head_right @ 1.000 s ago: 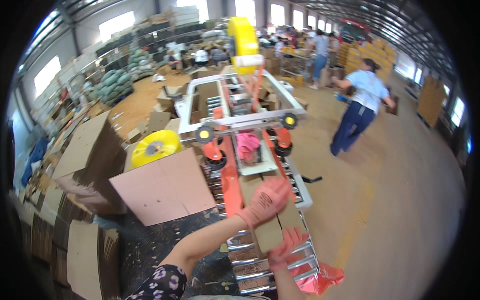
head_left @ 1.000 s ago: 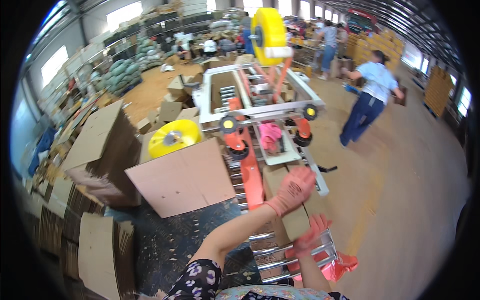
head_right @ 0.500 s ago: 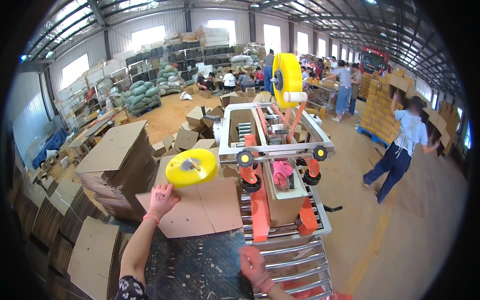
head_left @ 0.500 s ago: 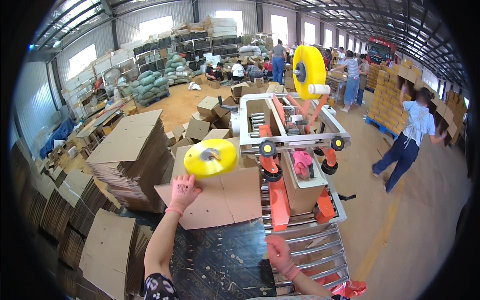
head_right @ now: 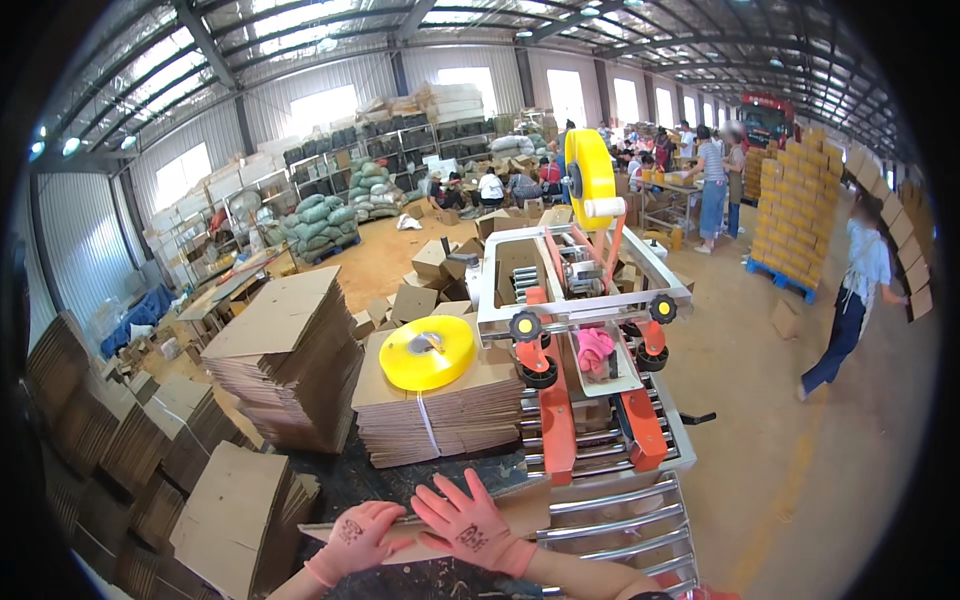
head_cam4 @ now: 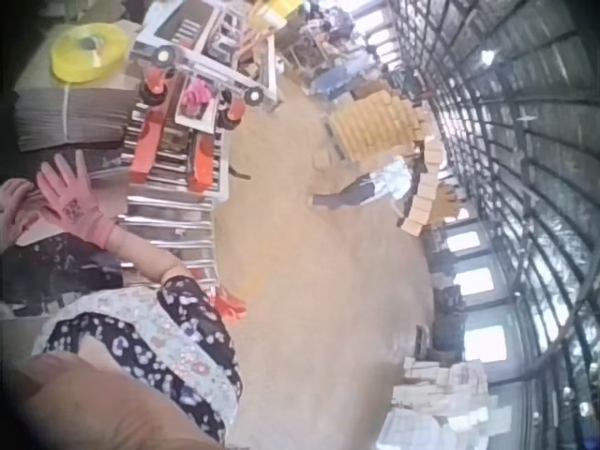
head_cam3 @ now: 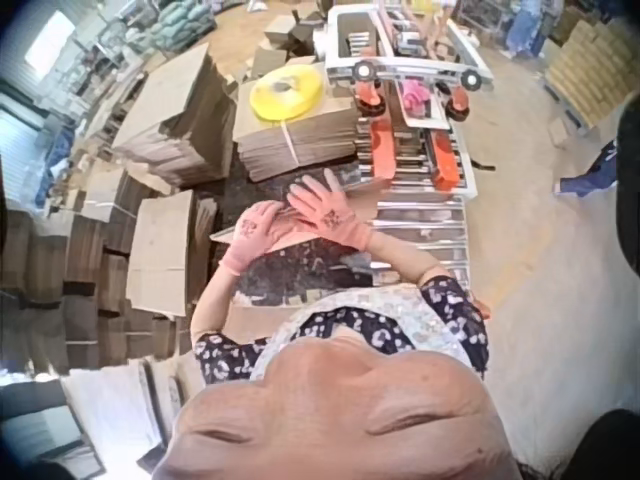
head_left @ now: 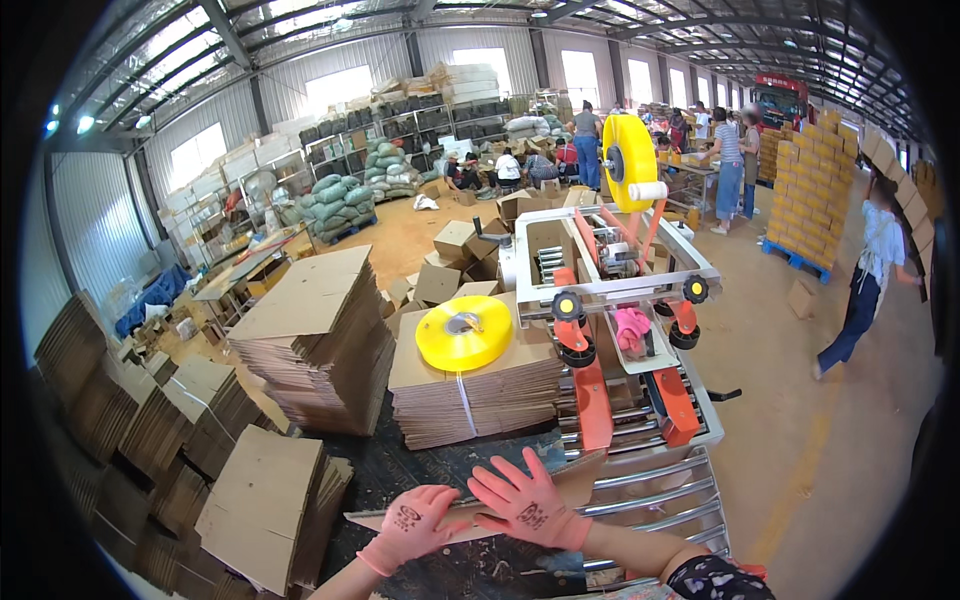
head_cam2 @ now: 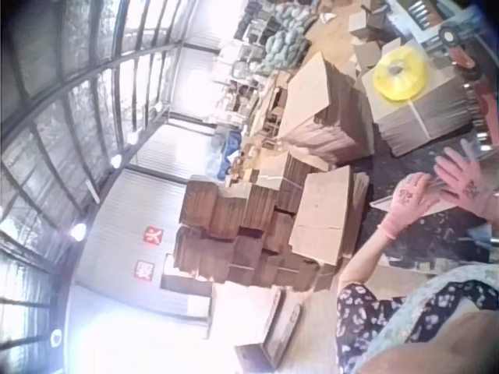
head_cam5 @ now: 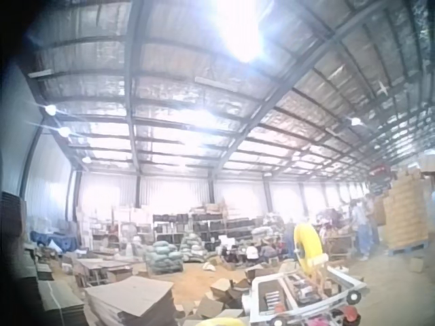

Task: The person repeatedly picks flat cardboard sheets, folds them into box shapes, and places them onto a conveyor machine that applies tape. The process is continuous, with the person handling one sheet at a time and feeding it into the machine.

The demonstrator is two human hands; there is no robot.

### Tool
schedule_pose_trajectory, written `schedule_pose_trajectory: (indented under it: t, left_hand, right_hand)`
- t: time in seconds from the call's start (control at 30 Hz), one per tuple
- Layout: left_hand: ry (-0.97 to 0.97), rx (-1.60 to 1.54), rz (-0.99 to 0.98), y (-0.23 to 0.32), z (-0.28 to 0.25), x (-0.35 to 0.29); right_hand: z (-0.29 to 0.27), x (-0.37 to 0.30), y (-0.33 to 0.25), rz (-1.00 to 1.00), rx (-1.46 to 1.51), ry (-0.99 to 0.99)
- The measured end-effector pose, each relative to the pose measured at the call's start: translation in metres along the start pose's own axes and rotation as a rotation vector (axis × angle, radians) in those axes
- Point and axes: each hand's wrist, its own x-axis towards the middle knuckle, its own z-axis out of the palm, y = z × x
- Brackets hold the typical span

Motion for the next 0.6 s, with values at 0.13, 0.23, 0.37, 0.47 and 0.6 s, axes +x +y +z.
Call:
schedule_pose_trajectory:
  t: [0.13,0.23,0.37,0.47,0.6]
  left_hand:
    - [-0.069,-0.120,0.089,-0.028,0.003,0.001]
    - [-0.132,-0.136,-0.112,-0.049,0.013,0.037]
    - [0.049,0.197,-0.634,-0.075,-0.045,0.022]
    - [-0.197,0.440,-0.636,-0.015,-0.004,-0.022]
    - [0.209,0.183,0.032,0.110,0.002,0.007]
  right_hand:
    - [0.004,-0.005,0.018,-0.180,0.150,-0.023]
    - [-0.002,-0.015,0.023,-0.168,0.430,0.090]
    - [-0.079,-0.057,0.011,-0.182,0.776,-0.042]
    - [-0.137,-0.059,0.025,-0.229,1.187,-0.221]
    - [-0.106,-0.039,-0.001,0.477,1.650,-1.015]
